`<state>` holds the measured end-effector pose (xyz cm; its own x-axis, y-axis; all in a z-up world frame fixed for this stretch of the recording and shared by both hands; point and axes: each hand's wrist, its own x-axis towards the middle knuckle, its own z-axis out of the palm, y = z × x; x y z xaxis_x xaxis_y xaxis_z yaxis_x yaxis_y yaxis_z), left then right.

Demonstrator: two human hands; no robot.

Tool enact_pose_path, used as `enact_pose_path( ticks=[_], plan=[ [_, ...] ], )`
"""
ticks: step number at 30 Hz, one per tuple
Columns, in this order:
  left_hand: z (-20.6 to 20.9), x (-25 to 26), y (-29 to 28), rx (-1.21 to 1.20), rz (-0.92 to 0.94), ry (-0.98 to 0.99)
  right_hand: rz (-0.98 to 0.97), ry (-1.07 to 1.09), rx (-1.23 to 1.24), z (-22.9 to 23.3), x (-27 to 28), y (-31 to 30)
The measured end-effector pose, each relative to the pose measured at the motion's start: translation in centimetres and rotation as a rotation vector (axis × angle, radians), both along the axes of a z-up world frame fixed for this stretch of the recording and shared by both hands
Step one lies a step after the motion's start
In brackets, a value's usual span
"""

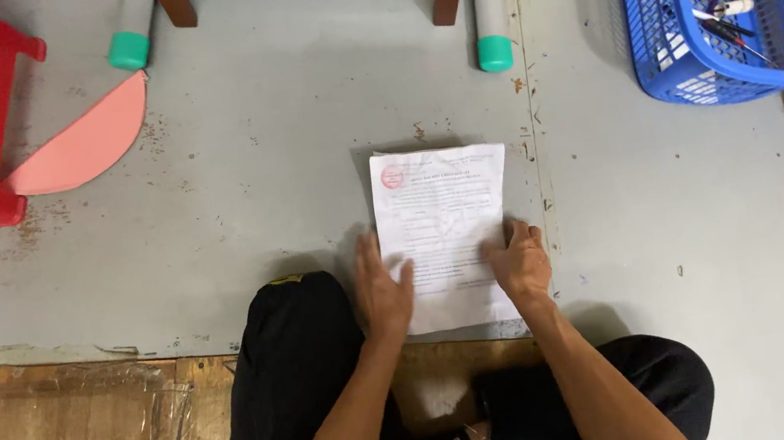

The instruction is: Organizing and sorting books and papers into a basket while sitting on the floor

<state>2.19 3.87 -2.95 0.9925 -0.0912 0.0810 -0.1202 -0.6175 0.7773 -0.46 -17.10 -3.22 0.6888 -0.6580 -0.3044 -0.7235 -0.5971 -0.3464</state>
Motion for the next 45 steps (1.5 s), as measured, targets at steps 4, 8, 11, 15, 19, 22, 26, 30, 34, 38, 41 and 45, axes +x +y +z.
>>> enact_pose_path(
  ticks=[4,8,11,15,19,22,26,30,34,38,41,45],
  plan=[
    [-1.4,3.2,0.3,-0.281,0.241,0.433,-0.005,0.109,0.045,-2.2,1.0,-0.2],
    [-5.3,4.0,0.3,-0.268,0.260,0.695,-0.038,0.107,0.159,0.3,0.2,0.6],
    [-3.8,3.3,1.0,-0.192,0.152,0.658,-0.073,0.076,0.206,-1.5,-1.3,-0.2],
    [4.1,1.4,1.3,-0.414,0.189,0.698,-0.238,-0.199,0.489,-0.4,-4.2,-0.7],
    [8.2,0.2,2.4,-0.684,0.070,0.669,-0.307,-0.438,0.898,11.8,-7.1,2.1],
    [11.4,-0.9,3.6,-0.781,-0.025,0.677,-0.324,-0.521,1.065,11.1,-9.7,1.2],
    [12.1,-3.1,4.8,-0.815,-0.032,0.652,-0.343,-0.479,1.100,19.3,-9.9,5.4],
    [10.8,-4.3,5.9,-0.828,-0.004,0.642,-0.330,-0.542,1.055,17.4,-10.8,5.7],
    [14.9,-5.0,5.9,-0.767,-0.103,0.651,-0.319,-0.596,1.016,17.3,-11.5,5.7],
    [17.0,-5.3,5.9,-0.820,-0.226,0.714,-0.344,-0.633,1.008,17.5,-12.2,5.8],
    [15.9,-5.2,5.9,-0.819,-0.191,0.756,-0.325,-0.611,1.022,17.6,-12.3,6.3],
    [16.9,-5.3,6.0,-0.763,-0.193,0.778,-0.393,-0.613,1.013,15.7,-12.0,5.6]
  ],
)
